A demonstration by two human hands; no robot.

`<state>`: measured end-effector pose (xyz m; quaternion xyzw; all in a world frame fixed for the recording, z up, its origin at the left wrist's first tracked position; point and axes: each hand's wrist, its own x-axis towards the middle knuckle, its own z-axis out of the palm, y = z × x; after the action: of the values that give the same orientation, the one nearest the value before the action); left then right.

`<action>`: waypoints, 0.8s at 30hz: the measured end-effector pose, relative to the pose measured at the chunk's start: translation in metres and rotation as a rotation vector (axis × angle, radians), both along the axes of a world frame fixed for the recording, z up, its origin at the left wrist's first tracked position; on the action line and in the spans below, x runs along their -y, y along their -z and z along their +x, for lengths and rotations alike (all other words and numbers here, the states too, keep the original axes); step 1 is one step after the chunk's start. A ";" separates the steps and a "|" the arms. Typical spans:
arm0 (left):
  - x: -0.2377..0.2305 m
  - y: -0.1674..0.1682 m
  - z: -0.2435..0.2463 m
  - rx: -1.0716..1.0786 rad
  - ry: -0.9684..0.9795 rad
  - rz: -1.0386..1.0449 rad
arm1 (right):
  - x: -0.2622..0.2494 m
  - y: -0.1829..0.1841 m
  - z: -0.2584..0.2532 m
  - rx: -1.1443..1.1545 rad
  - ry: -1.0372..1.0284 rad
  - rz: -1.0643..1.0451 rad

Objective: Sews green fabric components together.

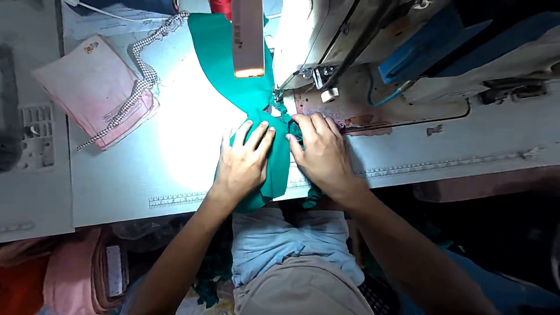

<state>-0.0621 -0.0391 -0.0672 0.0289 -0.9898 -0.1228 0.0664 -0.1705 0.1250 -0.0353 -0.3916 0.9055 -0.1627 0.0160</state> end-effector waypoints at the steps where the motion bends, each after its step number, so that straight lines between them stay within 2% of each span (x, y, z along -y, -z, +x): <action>1: -0.002 -0.001 -0.003 0.002 -0.011 -0.006 | 0.000 -0.002 -0.003 -0.015 -0.023 0.004; 3: -0.004 -0.002 -0.009 0.000 -0.029 -0.023 | 0.000 -0.008 -0.009 0.031 -0.028 -0.032; 8: -0.002 -0.005 -0.021 0.019 -0.007 0.002 | 0.004 -0.018 -0.037 0.407 0.053 -0.142; 15: 0.002 -0.001 -0.028 0.013 0.005 0.000 | 0.016 -0.007 -0.062 0.182 -0.006 -0.026; 20: 0.004 0.009 -0.028 -0.041 0.001 -0.009 | 0.023 -0.002 -0.065 0.219 0.122 -0.053; 24: 0.004 0.008 -0.028 -0.029 -0.003 -0.004 | 0.024 0.000 -0.069 0.247 0.044 -0.012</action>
<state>-0.0904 -0.0436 -0.0753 0.0287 -0.9889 -0.1211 0.0808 -0.2395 0.1014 -0.0350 -0.3487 0.9040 -0.2155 0.1215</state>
